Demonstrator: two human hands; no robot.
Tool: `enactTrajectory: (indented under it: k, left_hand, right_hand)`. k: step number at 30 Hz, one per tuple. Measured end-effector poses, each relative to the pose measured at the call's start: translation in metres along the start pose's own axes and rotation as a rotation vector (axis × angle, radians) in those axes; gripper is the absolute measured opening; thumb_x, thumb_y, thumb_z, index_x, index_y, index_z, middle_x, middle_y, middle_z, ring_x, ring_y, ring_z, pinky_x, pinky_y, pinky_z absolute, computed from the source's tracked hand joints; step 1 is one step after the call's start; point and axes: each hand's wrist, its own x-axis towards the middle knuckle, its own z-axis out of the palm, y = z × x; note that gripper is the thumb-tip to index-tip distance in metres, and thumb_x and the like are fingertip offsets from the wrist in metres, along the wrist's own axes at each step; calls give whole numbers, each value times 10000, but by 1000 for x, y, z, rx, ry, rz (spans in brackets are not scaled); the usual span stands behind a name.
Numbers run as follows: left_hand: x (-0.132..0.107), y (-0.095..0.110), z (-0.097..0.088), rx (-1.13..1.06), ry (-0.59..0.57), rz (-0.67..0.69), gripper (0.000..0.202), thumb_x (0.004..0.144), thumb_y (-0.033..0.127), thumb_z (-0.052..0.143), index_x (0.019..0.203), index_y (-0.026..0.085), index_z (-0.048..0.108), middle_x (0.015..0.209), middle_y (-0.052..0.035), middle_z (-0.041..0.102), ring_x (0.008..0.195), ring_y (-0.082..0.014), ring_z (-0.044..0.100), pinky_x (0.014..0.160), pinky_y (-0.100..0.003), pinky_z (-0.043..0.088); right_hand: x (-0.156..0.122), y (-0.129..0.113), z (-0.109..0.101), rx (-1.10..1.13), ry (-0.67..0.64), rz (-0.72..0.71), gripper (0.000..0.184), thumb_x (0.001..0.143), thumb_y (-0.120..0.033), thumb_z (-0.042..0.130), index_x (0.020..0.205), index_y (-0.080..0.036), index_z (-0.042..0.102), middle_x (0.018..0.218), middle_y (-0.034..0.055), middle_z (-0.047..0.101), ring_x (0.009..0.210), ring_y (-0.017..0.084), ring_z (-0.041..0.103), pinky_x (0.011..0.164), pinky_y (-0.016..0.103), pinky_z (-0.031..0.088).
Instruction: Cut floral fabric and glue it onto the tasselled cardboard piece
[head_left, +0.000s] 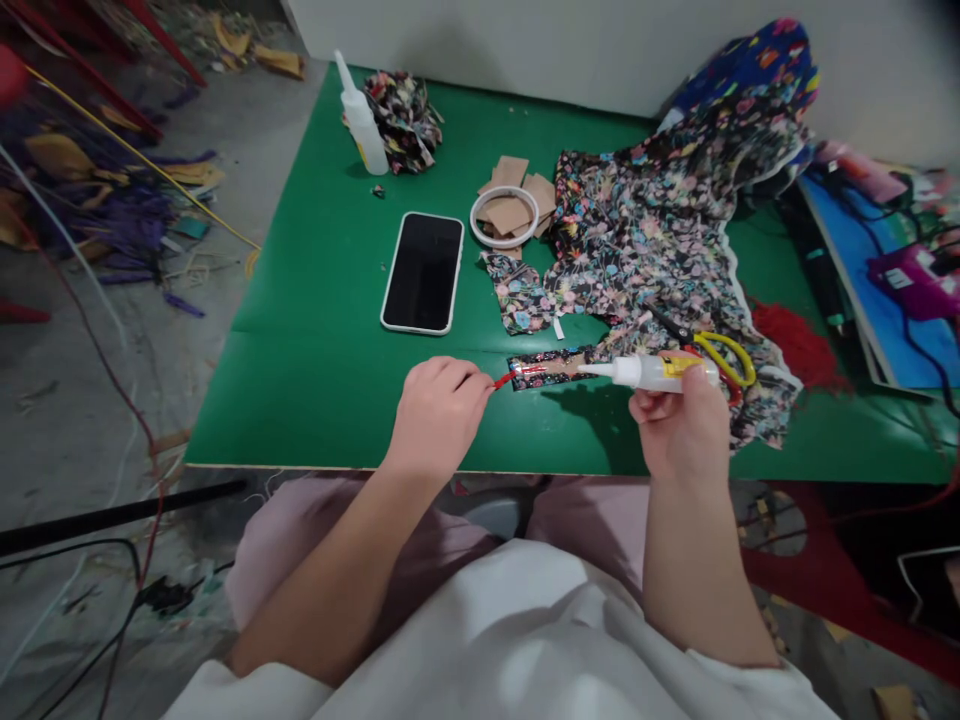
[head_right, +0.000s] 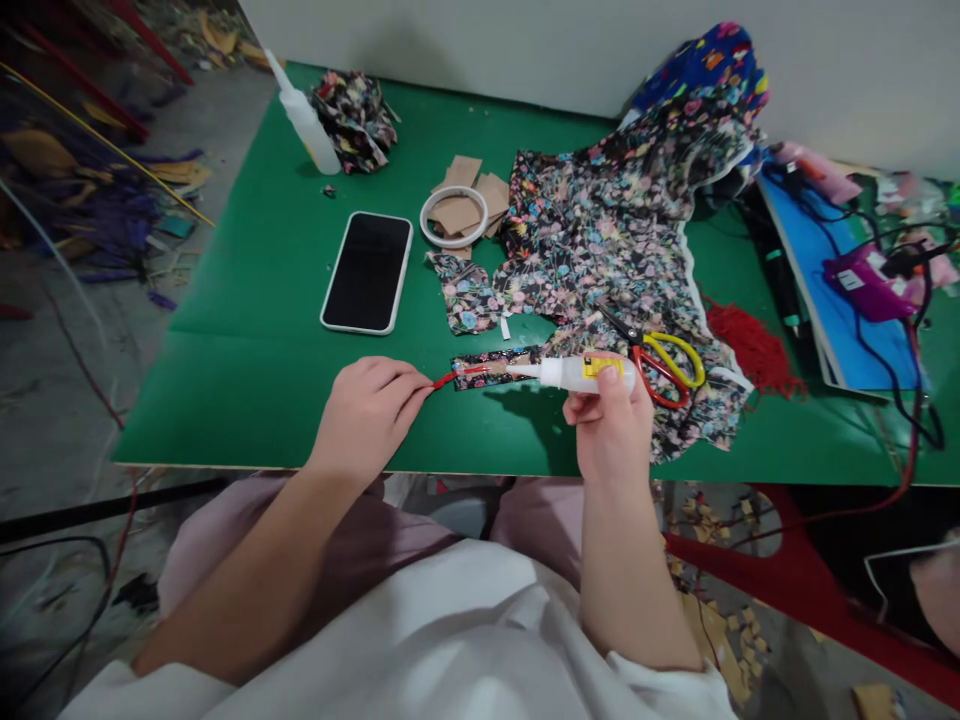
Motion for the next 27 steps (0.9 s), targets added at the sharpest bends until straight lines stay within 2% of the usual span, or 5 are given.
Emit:
enactTrajectory:
  k: [8,16,21,23,27]
  left_hand:
    - [1,1,-3,-21,16,22,182,888,234,465,840,174,631,867,-31,665,827,-179,552,746,-334,408]
    - [6,6,0,-82,91,1,150,891,234,464,874,169,598,876,-31,656,826,-172,565,731,-309,416]
    - [10,8,-4,-78,37,-49,164,902,244,438,879,178,586,865,-22,644,789,-165,561,718,-302,415]
    - [12,9,-4,-51,-12,-89,176,900,257,438,869,175,591,856,-26,640,790,-175,553,716,-309,412]
    - [12,8,-1,-13,-53,-86,248,863,362,508,994,173,601,939,-51,632,866,-205,540,741,-330,409]
  right_hand:
    - [6,0,0,138,24,155,450,581,-554,697,799,-178,579,528,-58,484,406,52,410,324,162,300]
    - [6,-6,-12,273,-26,217,296,670,-482,621,754,-199,598,585,-28,485,515,69,456,368,158,349]
    - [4,-3,-24,286,-48,207,296,663,-458,634,813,-202,641,645,-16,546,553,73,488,400,161,385]
    - [3,-1,-28,273,-56,186,286,689,-454,621,849,-219,648,693,-16,587,596,79,526,462,175,439]
    - [3,3,-34,178,-120,119,244,716,-339,624,957,-302,629,1011,-26,644,896,113,600,778,266,509]
